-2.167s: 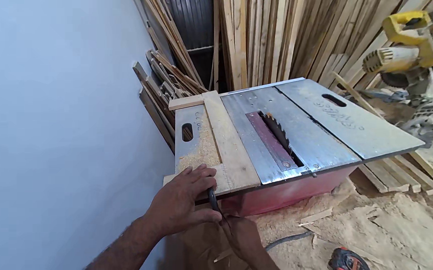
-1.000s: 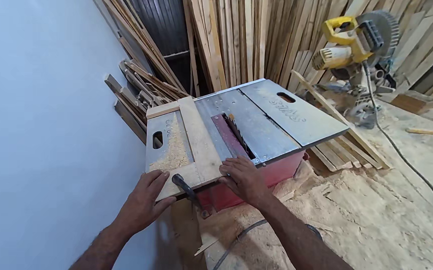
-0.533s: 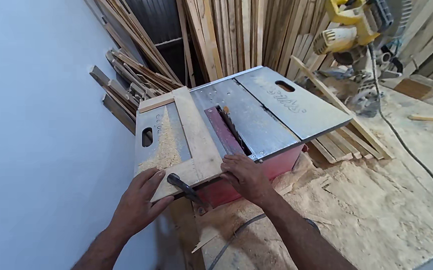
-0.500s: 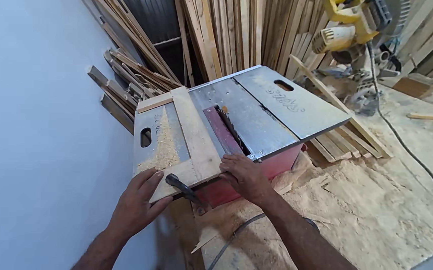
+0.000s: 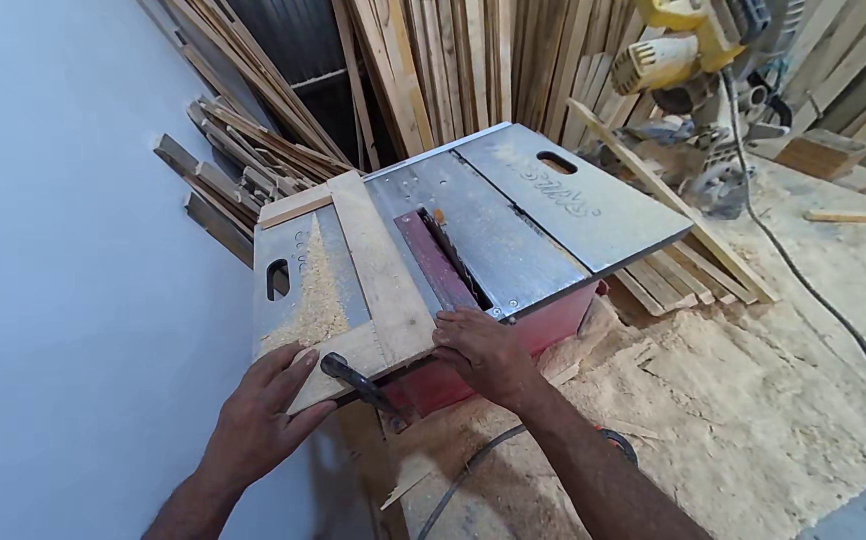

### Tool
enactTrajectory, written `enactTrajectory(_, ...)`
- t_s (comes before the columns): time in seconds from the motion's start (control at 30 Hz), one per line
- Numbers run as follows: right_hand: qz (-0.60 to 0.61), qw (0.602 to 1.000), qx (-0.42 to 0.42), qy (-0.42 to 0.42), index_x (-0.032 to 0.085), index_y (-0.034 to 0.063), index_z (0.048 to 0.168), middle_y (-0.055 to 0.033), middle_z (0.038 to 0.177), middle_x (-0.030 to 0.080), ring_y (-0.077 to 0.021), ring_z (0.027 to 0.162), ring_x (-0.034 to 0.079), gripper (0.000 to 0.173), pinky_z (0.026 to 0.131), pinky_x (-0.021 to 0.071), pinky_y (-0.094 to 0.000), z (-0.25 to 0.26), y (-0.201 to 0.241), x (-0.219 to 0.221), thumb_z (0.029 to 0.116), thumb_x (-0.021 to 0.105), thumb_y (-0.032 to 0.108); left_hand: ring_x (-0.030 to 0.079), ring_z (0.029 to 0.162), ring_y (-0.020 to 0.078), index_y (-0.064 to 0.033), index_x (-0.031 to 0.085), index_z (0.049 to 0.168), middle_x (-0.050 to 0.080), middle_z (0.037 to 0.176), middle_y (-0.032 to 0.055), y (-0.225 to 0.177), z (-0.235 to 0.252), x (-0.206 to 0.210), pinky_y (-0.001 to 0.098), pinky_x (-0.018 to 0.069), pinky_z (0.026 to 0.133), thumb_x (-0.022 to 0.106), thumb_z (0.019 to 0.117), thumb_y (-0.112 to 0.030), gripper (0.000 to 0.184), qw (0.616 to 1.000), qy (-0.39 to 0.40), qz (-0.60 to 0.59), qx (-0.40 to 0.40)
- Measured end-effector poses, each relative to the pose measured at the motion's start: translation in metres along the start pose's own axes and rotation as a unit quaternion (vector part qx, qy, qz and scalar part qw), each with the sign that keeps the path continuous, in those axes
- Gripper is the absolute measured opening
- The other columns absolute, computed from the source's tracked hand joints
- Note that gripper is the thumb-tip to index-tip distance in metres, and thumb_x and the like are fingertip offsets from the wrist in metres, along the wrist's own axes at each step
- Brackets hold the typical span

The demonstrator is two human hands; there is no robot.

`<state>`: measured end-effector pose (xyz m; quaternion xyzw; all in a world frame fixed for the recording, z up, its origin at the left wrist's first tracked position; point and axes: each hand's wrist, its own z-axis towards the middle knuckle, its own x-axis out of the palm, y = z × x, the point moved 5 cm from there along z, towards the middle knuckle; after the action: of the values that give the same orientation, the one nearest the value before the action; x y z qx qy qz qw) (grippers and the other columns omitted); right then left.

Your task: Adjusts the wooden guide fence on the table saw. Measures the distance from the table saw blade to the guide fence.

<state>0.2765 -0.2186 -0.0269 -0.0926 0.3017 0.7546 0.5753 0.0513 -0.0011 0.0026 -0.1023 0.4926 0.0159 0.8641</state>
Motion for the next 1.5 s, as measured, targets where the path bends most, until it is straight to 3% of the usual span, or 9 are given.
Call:
enactTrajectory(0.53, 0.01, 1.0, 0.009, -0.01, 0.077, 0.0072, 0.098, -0.0055, 0.108, 0.077, -0.0181, 0.116, 0.069, 0.011, 0.11, 0.0514, -0.0376, 0.0, 0.002, -0.002, 0.0942, 0.073, 0.016, 0.064, 0.123, 0.0316, -0.0118, 0.072, 0.128, 0.066, 0.134, 0.0173, -0.003, -0.002, -0.001, 0.0496, 0.0559, 0.097, 0.068, 0.0874, -0.057, 0.061, 1.0, -0.018, -0.001, 0.0)
enactTrajectory(0.9, 0.012, 1.0, 0.021, 0.012, 0.076, 0.0071, 0.102, -0.0049, 0.11, 0.076, -0.0189, 0.12, 0.067, 0.011, 0.111, 0.0502, -0.0372, 0.002, 0.003, -0.004, 0.092, 0.074, 0.011, 0.063, 0.125, 0.0308, -0.013, 0.071, 0.13, 0.065, 0.135, 0.0161, -0.001, -0.001, 0.0, 0.0499, 0.0552, 0.098, 0.064, 0.0893, -0.061, 0.063, 1.0, -0.005, -0.007, 0.003)
enactTrajectory(1.03, -0.055, 0.997, 0.055, 0.007, 0.072, 0.0079, 0.119, -0.0057, 0.129, 0.07, -0.0214, 0.134, 0.058, 0.026, 0.117, 0.0448, -0.0444, -0.027, 0.008, -0.019, 0.0964, 0.071, 0.02, 0.055, 0.136, 0.0279, -0.0152, 0.066, 0.137, 0.059, 0.145, 0.0118, 0.002, -0.002, -0.001, 0.0509, 0.049, 0.108, 0.057, 0.0921, -0.055, 0.061, 0.999, 0.027, -0.016, 0.021)
enactTrajectory(1.1, -0.106, 0.987, 0.121, 0.011, 0.072, 0.0116, 0.12, -0.0045, 0.133, 0.068, -0.0216, 0.134, 0.058, 0.025, 0.113, 0.0484, -0.0457, -0.069, 0.006, -0.036, 0.0986, 0.067, 0.024, 0.043, 0.146, 0.0327, -0.0146, 0.065, 0.138, 0.054, 0.151, 0.0122, -0.001, -0.006, -0.002, 0.0583, 0.0369, 0.118, 0.054, 0.0934, -0.051, 0.058, 0.999, 0.019, -0.017, 0.024)
enactTrajectory(1.2, -0.159, 0.911, 0.326, 0.199, 0.071, 0.0101, 0.125, -0.015, 0.135, 0.065, -0.0324, 0.131, 0.058, 0.041, 0.111, 0.0472, -0.0516, -0.163, -0.013, -0.066, 0.0983, 0.063, 0.04, 0.034, 0.149, 0.0475, -0.0089, 0.066, 0.132, 0.046, 0.155, 0.0239, -0.028, -0.033, -0.012, 0.0679, 0.0285, 0.119, 0.055, 0.095, -0.041, 0.05, 0.998, -0.069, 0.004, 0.003)
enactTrajectory(1.27, -0.166, 0.838, 0.405, 0.326, 0.063, 0.0073, 0.138, -0.0239, 0.145, 0.056, -0.0421, 0.138, 0.05, 0.063, 0.114, 0.041, -0.0577, -0.225, -0.028, -0.081, 0.0894, 0.072, 0.047, 0.034, 0.15, 0.0415, -0.0134, 0.061, 0.133, 0.047, 0.154, 0.0213, -0.06, -0.068, -0.015, 0.0595, 0.0317, 0.12, 0.056, 0.0994, -0.039, 0.042, 0.989, -0.138, 0.023, -0.053)
enactTrajectory(1.33, -0.178, 0.821, 0.396, 0.372, 0.058, 0.0067, 0.143, -0.026, 0.153, 0.047, -0.0471, 0.142, 0.043, 0.079, 0.114, 0.0377, -0.0625, -0.274, -0.034, -0.091, 0.0795, 0.083, 0.047, 0.045, 0.144, 0.033, -0.0088, 0.062, 0.129, 0.054, 0.145, 0.0218, -0.105, -0.109, 0.003, 0.0492, 0.0392, 0.117, 0.058, 0.1011, -0.036, 0.039, 0.979, -0.142, -0.01, -0.146)
enactTrajectory(1.4, -0.187, 0.833, 0.358, 0.378, 0.054, 0.0107, 0.149, -0.0239, 0.159, 0.041, -0.0469, 0.145, 0.04, 0.082, 0.114, 0.0381, -0.0622, -0.301, -0.037, -0.096, 0.0798, 0.083, 0.044, 0.059, 0.13, 0.0343, 0.0051, 0.067, 0.122, 0.062, 0.133, 0.0275, -0.158, -0.138, 0.042, 0.0477, 0.0489, 0.109, 0.063, 0.098, -0.025, 0.038, 0.96, -0.053, -0.112, -0.252)
enactTrajectory(1.5, -0.192, 0.859, 0.333, 0.34, 0.056, 0.014, 0.146, -0.0249, 0.149, 0.051, -0.0444, 0.134, 0.053, 0.072, 0.107, 0.0476, -0.0569, -0.308, -0.053, -0.098, 0.0848, 0.078, 0.044, 0.058, 0.133, 0.0342, 0.0077, 0.067, 0.127, 0.063, 0.137, 0.0234, -0.24, -0.145, 0.1, 0.0472, 0.0439, 0.115, 0.061, 0.1008, -0.015, 0.035, 0.871, 0.2, -0.261, -0.365)
